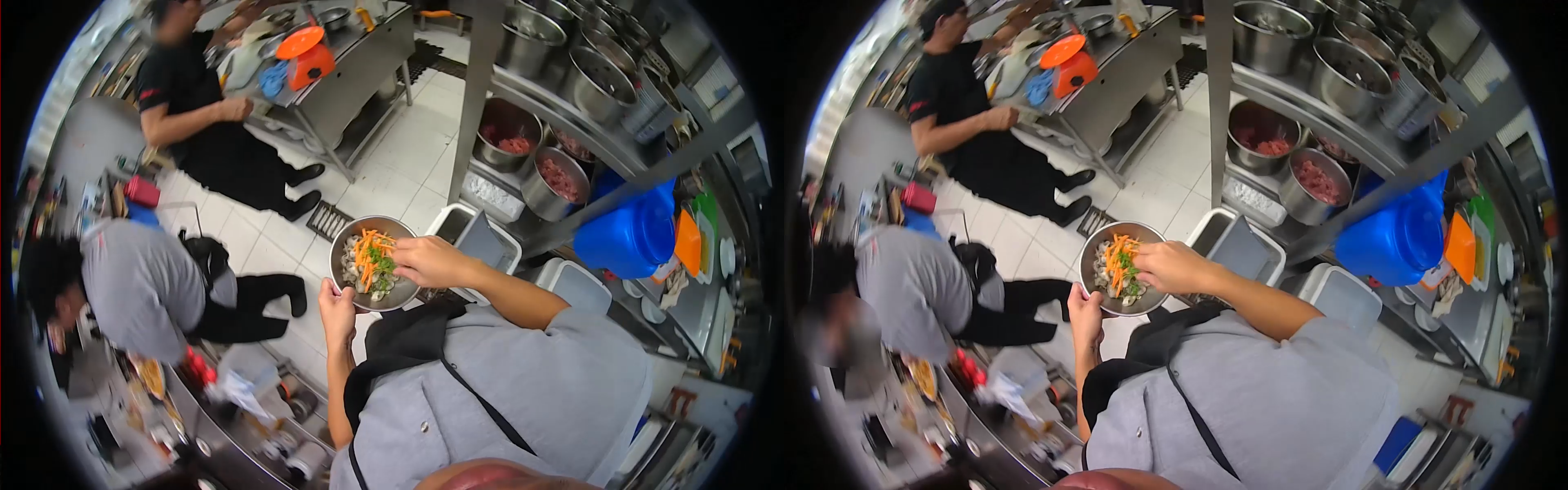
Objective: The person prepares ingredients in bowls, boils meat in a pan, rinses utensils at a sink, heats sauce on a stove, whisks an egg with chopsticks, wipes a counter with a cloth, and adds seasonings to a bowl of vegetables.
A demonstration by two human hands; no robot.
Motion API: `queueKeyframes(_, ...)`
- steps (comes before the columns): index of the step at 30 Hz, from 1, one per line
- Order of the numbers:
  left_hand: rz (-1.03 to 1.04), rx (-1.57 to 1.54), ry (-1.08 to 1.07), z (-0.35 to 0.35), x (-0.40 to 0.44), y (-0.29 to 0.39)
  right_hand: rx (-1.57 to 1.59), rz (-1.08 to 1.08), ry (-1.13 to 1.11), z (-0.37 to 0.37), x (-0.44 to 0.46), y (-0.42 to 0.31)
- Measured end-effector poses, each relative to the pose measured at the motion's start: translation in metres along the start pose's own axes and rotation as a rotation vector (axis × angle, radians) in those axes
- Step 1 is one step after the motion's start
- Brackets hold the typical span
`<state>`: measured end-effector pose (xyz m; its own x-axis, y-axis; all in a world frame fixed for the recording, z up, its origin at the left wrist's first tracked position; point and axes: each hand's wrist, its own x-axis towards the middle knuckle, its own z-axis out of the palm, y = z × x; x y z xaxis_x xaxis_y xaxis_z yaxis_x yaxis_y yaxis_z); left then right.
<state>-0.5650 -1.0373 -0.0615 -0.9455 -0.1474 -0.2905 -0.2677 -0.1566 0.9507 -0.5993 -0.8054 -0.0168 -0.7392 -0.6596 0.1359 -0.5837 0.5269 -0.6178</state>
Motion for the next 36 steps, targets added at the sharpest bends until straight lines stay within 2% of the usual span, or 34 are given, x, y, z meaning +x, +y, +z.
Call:
queueKeyframes(2, -0.079, 0.117, -0.119, 0.007, 0.063, 0.032, 0.022, 0.087, 0.131, -0.017, 0.028, 0.018)
queueKeyframes(3, -0.004, 0.186, -0.184, 0.005, 0.104, 0.030, 0.005, 0.162, 0.199, -0.029, 0.039, 0.020)
queueKeyframes(4, -0.021, 0.207, -0.216, 0.010, 0.140, 0.031, 0.015, 0.198, 0.219, -0.039, 0.049, 0.026)
queueKeyframes(6, 0.220, 0.317, -0.369, 0.033, 0.210, 0.033, -0.044, 0.379, 0.326, -0.053, 0.067, 0.050)
queueKeyframes(7, 0.177, 0.367, -0.428, 0.046, 0.242, 0.042, 0.028, 0.375, 0.520, -0.051, 0.077, 0.067)
queueKeyframes(8, 0.136, 0.417, -0.488, 0.061, 0.272, 0.054, 0.031, 0.414, 0.528, -0.054, 0.086, 0.080)
queueKeyframes(10, 0.006, 0.371, -0.555, 0.106, 0.311, 0.093, 0.176, 0.767, 0.576, -0.063, 0.109, 0.109)
queueKeyframes(11, 0.146, 0.414, -0.614, 0.116, 0.347, 0.087, 0.225, 0.760, 0.670, -0.063, 0.123, 0.129)
queueKeyframes(12, 0.133, 0.431, -0.626, 0.130, 0.379, 0.084, 0.241, 0.775, 0.678, -0.069, 0.139, 0.150)
queueKeyframes(15, 0.147, 0.393, -0.671, 0.175, 0.458, 0.077, 0.217, 0.644, 0.799, -0.097, 0.178, 0.216)
queueKeyframes(16, 0.123, 0.423, -0.669, 0.189, 0.473, 0.092, 0.224, 0.712, 0.784, -0.118, 0.193, 0.228)
queueKeyframes(18, 0.166, 0.544, -0.643, 0.225, 0.506, 0.119, 0.144, 0.707, 0.879, -0.159, 0.222, 0.259)
queueKeyframes(19, 0.118, 0.475, -0.639, 0.240, 0.533, 0.116, 0.156, 0.735, 0.889, -0.177, 0.233, 0.271)
queueKeyframes(20, 0.200, 0.580, -0.664, 0.242, 0.565, 0.105, 0.127, 0.745, 0.906, -0.193, 0.240, 0.280)
queueKeyframes(22, -0.027, 0.356, -0.676, 0.286, 0.583, 0.129, 0.069, 0.739, 0.941, -0.223, 0.248, 0.313)
queueKeyframes(24, 0.029, 0.422, -0.697, 0.329, 0.615, 0.143, 0.160, 0.779, 0.819, -0.242, 0.243, 0.347)
queueKeyframes(25, 0.006, 0.338, -0.705, 0.349, 0.638, 0.135, 0.209, 0.838, 0.792, -0.257, 0.241, 0.363)
queueKeyframes(26, 0.035, 0.363, -0.739, 0.370, 0.659, 0.135, 0.406, 0.877, 0.895, -0.267, 0.240, 0.384)
queueKeyframes(28, -0.096, 0.267, -0.750, 0.419, 0.692, 0.143, 0.359, 0.973, 0.970, -0.297, 0.233, 0.433)
queueKeyframes(30, -0.061, 0.279, -0.750, 0.467, 0.722, 0.157, 0.390, 1.071, 1.051, -0.337, 0.230, 0.493)
queueKeyframes(32, -0.094, 0.280, -0.746, 0.516, 0.741, 0.170, 0.325, 1.074, 1.035, -0.394, 0.227, 0.531)
queueKeyframes(33, -0.079, 0.352, -0.742, 0.538, 0.752, 0.176, 0.308, 1.070, 0.960, -0.426, 0.225, 0.550)
queueKeyframes(34, -0.102, 0.388, -0.696, 0.537, 0.750, 0.172, 0.350, 1.075, 0.879, -0.426, 0.223, 0.564)
queueKeyframes(36, -0.087, 0.298, -0.672, 0.588, 0.774, 0.193, 0.369, 0.873, 0.834, -0.488, 0.234, 0.624)
